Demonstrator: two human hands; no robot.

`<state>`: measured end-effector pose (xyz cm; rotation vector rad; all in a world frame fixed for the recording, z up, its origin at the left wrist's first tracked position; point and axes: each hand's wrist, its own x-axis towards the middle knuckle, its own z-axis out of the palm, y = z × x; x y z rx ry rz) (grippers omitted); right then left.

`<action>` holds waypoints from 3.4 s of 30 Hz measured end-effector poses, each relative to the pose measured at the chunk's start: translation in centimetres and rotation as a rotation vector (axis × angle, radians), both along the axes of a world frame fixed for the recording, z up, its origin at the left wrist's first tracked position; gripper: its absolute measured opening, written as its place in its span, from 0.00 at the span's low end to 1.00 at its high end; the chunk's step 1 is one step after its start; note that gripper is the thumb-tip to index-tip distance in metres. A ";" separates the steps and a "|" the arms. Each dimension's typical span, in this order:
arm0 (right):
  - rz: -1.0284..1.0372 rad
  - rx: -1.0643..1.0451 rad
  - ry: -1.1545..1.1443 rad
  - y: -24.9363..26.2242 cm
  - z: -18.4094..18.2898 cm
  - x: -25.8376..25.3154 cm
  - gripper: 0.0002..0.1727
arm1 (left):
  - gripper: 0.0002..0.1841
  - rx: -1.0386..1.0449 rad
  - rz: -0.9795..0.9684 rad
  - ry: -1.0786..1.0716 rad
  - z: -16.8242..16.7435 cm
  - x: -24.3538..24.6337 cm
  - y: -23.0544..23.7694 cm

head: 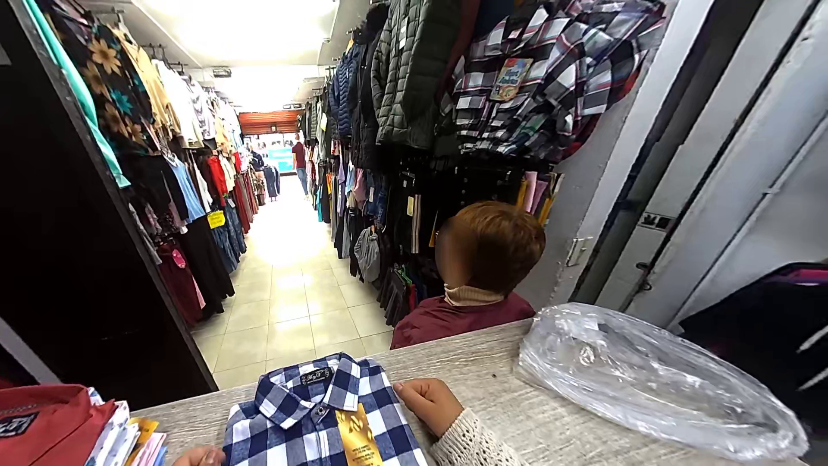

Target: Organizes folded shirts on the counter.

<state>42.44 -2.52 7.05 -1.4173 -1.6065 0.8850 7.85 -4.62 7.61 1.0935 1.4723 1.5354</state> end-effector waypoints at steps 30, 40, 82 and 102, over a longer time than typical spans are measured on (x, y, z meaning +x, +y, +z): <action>-0.079 0.016 0.054 0.3 -1.3 0.1 0.23 | 0.12 -0.098 -0.138 0.802 -0.7 -2.4 -2.0; -0.063 0.017 0.041 0.2 -1.0 0.0 0.25 | 0.15 -0.320 -0.283 0.755 0.4 -2.2 -1.2; -0.166 0.037 0.584 0.4 0.4 0.8 0.27 | 0.10 0.396 -0.136 0.464 -12.3 -6.1 5.9; -0.093 0.041 0.004 1.0 -3.0 1.1 0.20 | 0.18 -0.222 -0.336 0.639 2.0 -2.7 -2.3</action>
